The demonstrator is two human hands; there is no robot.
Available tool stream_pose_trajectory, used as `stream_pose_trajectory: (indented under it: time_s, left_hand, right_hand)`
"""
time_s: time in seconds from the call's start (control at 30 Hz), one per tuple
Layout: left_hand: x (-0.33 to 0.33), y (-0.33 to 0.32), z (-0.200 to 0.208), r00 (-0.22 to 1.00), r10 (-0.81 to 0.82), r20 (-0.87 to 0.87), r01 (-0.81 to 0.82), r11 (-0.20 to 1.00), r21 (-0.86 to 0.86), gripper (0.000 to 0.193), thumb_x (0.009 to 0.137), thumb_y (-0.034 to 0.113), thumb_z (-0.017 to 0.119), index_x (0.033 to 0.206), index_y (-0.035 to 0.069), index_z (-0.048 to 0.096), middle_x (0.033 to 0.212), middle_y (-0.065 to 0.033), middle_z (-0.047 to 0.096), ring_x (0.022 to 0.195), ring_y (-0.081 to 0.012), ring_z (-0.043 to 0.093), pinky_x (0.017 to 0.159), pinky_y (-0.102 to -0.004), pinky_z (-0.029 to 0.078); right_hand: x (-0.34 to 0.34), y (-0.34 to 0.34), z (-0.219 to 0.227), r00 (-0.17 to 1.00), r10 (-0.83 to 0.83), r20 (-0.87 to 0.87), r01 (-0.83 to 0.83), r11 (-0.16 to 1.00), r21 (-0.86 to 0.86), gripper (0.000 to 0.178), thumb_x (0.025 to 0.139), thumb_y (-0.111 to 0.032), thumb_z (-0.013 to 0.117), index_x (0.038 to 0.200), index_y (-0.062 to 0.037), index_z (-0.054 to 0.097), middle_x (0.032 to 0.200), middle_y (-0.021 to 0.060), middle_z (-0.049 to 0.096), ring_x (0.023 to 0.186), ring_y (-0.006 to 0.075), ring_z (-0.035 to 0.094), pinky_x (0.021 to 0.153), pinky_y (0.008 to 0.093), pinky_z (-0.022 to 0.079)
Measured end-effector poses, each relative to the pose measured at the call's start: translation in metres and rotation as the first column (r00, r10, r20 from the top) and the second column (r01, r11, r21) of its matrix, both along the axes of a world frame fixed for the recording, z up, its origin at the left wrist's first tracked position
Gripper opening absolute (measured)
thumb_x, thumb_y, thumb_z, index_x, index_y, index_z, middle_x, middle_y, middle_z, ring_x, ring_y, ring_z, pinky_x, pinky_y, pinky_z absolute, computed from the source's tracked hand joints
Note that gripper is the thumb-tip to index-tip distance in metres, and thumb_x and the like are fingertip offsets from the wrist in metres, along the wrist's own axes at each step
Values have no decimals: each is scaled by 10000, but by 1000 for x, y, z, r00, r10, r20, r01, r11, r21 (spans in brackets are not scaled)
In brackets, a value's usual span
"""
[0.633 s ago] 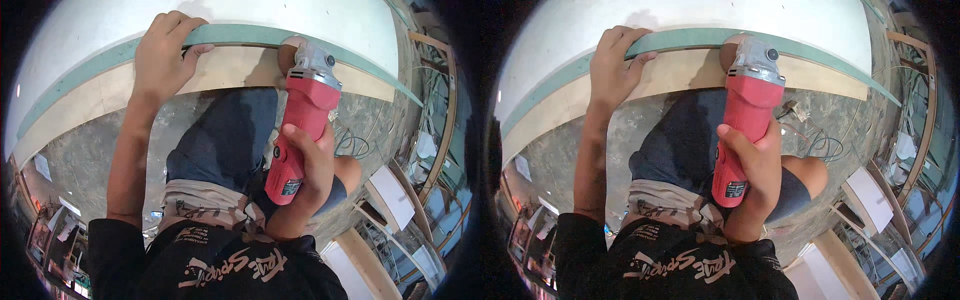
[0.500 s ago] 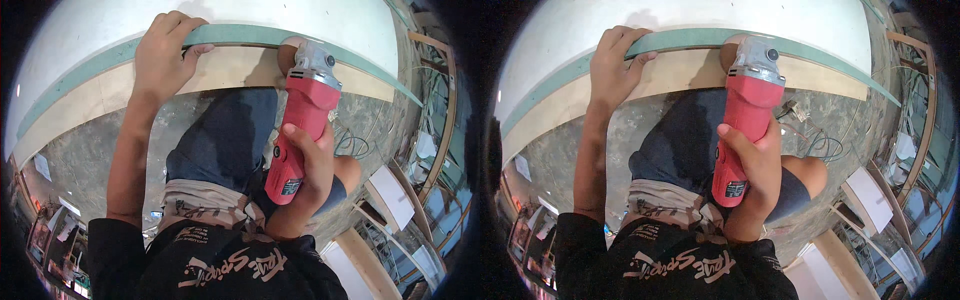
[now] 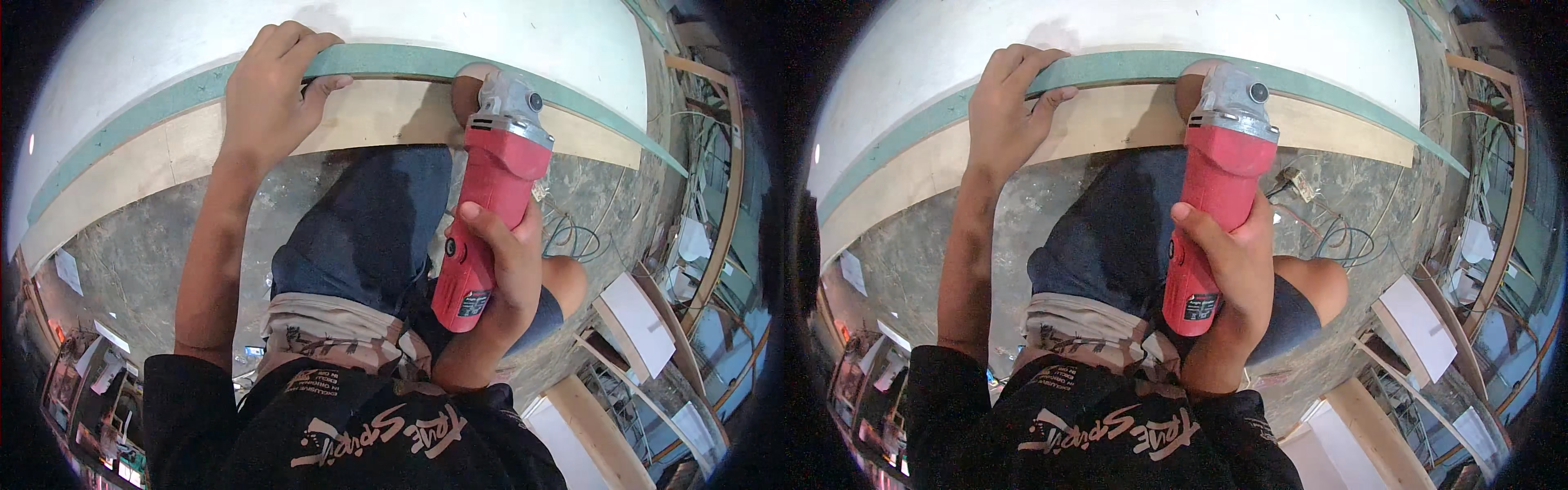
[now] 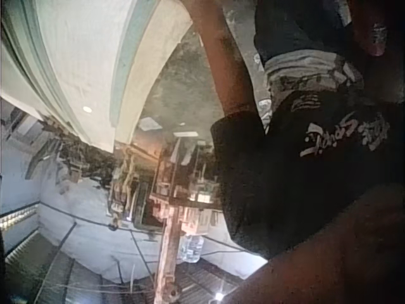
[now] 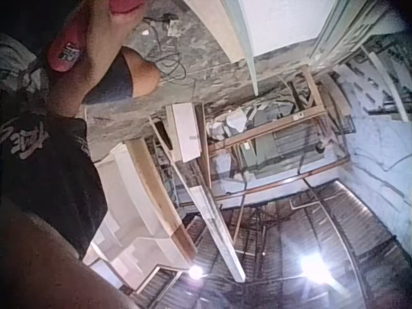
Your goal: The person sands the edge of a long wooden board using a power sander, moving the tool back and forth along the strip.
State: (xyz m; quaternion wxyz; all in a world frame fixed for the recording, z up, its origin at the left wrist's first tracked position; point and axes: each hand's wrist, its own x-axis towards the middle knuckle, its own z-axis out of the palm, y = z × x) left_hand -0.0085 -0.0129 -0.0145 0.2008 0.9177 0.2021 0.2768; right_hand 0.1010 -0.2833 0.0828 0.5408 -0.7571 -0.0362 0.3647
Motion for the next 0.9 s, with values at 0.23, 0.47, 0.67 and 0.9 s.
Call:
stream_pose_trajectory:
  time_s: [0.23,0.47,0.67,0.9]
  left_hand:
    - [-1,1,0,1000,4,-9,-4,1000,-4,403,818,194,867,1191,107,741,1080,-73,683,1032,-281,637,865,-390,546]
    - [0,0,1,999,-4,40,4,1000,12,405,811,181,870,1186,105,740,1060,-83,675,1022,-288,637,855,-393,547]
    - [1,0,1,999,-4,38,4,1000,7,400,809,170,868,1183,105,741,1060,-79,679,1014,-288,639,851,-397,547]
    - [2,1,-1,1000,-3,24,3,1000,0,404,816,193,867,1189,105,740,1076,-73,684,1024,-281,639,854,-398,549]
  right_hand:
    - [0,-2,0,1000,-6,-10,6,1000,3,420,837,-169,855,1139,3,618,897,64,687,731,154,674,678,307,546]
    - [1,-3,-2,999,-53,-5,53,998,30,418,835,-164,860,1132,3,617,890,62,685,710,157,669,661,312,545]
    - [1,0,2,1000,6,-12,-6,1000,-12,405,828,-168,866,1102,5,623,850,63,684,691,161,672,655,318,554]
    - [-1,0,6,1000,-12,-23,11,1000,-10,399,835,-174,862,1100,-1,620,851,72,690,672,158,675,630,318,552]
